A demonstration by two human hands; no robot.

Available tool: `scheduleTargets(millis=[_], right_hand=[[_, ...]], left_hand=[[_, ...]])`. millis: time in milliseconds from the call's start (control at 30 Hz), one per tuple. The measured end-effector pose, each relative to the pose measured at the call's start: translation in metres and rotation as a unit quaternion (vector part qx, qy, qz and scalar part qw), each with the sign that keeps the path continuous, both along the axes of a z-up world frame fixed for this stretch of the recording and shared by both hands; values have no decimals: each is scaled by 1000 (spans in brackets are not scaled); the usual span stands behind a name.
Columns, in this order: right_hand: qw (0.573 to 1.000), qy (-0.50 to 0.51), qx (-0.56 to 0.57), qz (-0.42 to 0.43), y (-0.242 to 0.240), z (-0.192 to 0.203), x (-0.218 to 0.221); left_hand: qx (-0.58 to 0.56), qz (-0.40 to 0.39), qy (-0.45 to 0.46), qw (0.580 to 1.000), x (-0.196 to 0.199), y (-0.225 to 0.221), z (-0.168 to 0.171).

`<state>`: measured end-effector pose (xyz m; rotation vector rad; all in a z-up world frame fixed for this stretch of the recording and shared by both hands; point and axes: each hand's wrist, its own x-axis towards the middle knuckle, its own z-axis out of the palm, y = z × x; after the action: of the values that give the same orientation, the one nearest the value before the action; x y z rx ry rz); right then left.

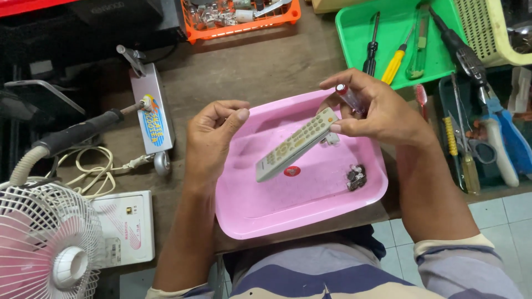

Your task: Disassembling a remote control by removing screws with a screwdriver and prying the casing apart to inspect internal components.

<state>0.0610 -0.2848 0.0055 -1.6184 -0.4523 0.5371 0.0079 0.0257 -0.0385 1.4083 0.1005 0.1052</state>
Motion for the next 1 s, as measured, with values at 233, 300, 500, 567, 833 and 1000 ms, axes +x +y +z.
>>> scheduleTargets(millis=[233, 300, 500, 567, 833, 1000], right_hand=[[999, -1, -35, 9, -2, -13, -1], [999, -1, -38, 16, -2, -16, 0], [999, 3, -45, 5, -2, -10, 0], [999, 2, -45, 3, -1, -5, -1], [992, 2, -123, -10, 12, 20, -11], [993, 7, -118, -15, 13, 17, -11]], left_hand=[[62, -63, 4, 996, -4, -5, 3], [15, -100, 23, 995, -8, -10, 17], [-65, -147, 90, 983, -8, -5, 7], [-71, -139, 89, 984, -7, -8, 3], [-47, -120, 89, 988, -2, -6, 1], [9, -238, 6, 971, -10, -7, 20]])
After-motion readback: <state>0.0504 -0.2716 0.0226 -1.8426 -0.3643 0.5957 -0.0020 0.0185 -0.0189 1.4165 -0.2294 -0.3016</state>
